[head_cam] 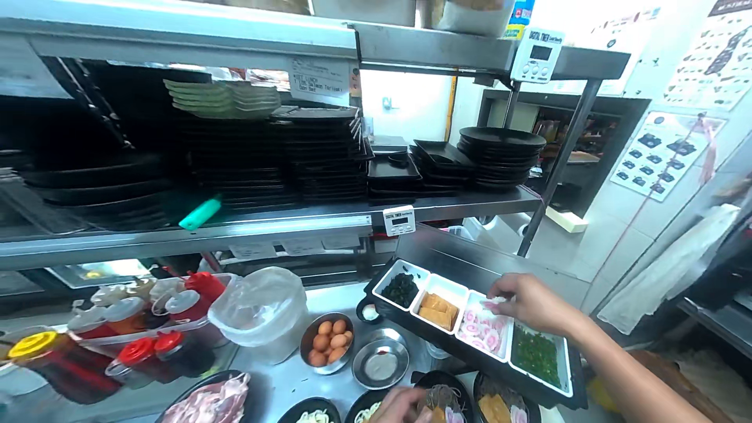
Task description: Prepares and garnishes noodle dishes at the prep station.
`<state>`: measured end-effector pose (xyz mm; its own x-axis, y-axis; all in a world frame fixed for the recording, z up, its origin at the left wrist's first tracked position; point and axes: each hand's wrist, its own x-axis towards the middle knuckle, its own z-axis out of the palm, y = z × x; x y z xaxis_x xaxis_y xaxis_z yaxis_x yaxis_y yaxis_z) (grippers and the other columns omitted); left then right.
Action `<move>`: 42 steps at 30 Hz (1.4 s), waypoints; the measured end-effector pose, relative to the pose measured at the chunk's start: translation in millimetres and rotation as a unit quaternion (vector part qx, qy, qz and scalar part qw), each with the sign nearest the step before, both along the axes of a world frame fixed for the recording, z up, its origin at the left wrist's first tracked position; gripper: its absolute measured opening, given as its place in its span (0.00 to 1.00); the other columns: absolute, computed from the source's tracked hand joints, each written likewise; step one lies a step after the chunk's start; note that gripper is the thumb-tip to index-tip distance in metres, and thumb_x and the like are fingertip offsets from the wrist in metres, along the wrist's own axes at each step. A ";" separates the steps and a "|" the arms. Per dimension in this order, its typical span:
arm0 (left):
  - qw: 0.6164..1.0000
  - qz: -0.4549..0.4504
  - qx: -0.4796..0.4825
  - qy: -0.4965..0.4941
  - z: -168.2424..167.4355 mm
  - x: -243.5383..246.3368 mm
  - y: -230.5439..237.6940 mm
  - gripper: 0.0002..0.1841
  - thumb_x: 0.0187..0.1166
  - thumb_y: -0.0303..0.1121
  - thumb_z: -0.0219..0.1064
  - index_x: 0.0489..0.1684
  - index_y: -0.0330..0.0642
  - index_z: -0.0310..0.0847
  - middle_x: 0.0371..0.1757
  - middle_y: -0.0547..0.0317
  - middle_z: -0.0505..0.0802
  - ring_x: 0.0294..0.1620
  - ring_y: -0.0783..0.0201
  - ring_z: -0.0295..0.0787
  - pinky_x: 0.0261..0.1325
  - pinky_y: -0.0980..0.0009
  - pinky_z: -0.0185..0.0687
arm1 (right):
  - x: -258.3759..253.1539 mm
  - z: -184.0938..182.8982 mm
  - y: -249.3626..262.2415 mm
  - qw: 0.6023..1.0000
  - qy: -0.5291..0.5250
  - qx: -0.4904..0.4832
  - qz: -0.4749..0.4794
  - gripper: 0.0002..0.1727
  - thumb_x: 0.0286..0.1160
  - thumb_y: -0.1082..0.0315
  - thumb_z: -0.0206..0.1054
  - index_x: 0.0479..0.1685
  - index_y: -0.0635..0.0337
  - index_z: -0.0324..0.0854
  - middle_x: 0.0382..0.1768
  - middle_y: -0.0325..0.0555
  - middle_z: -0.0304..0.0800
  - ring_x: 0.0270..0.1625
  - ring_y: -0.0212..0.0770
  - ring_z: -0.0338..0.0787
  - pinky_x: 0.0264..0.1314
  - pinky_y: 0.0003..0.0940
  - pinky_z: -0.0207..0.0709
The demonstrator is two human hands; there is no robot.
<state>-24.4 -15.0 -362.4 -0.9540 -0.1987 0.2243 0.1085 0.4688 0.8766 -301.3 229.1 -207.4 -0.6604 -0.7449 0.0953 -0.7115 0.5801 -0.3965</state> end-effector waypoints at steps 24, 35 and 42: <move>0.772 -0.114 0.618 0.094 13.0 -15.5 38.5 0.09 0.79 0.23 0.68 0.49 0.47 0.88 0.56 0.47 0.93 0.52 0.55 0.92 0.56 0.55 0.89 | 195.7 -94.1 -22.5 0.846 -0.278 -0.454 0.033 0.17 0.64 0.81 0.78 0.54 0.66 0.90 0.54 0.53 0.90 0.49 0.48 0.95 0.49 0.44 0.96; 0.685 -0.192 0.690 0.131 -26.3 19.0 4.1 0.09 0.77 0.24 0.69 0.48 0.49 0.89 0.55 0.48 0.92 0.54 0.51 0.90 0.60 0.51 0.85 | 220.9 -118.9 -44.9 0.592 -0.632 -0.498 -0.041 0.14 0.77 0.81 0.61 0.55 0.61 0.85 0.43 0.54 0.91 0.38 0.42 0.90 0.41 0.41 0.87; 0.689 -0.158 0.697 0.124 -41.5 33.4 -5.4 0.09 0.78 0.24 0.68 0.50 0.48 0.88 0.57 0.46 0.91 0.56 0.50 0.90 0.60 0.50 0.85 | 223.7 -125.9 -58.0 0.519 -0.722 -0.453 -0.062 0.17 0.84 0.68 0.50 0.57 0.55 0.85 0.44 0.51 0.88 0.43 0.47 0.90 0.39 0.44 0.87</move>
<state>9.0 -20.4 -403.8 -0.9659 -0.1771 0.1891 0.2391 -0.8901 0.3880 -77.6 171.1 -333.3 -0.5675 -0.7696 -0.2925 0.7281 -0.3033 -0.6147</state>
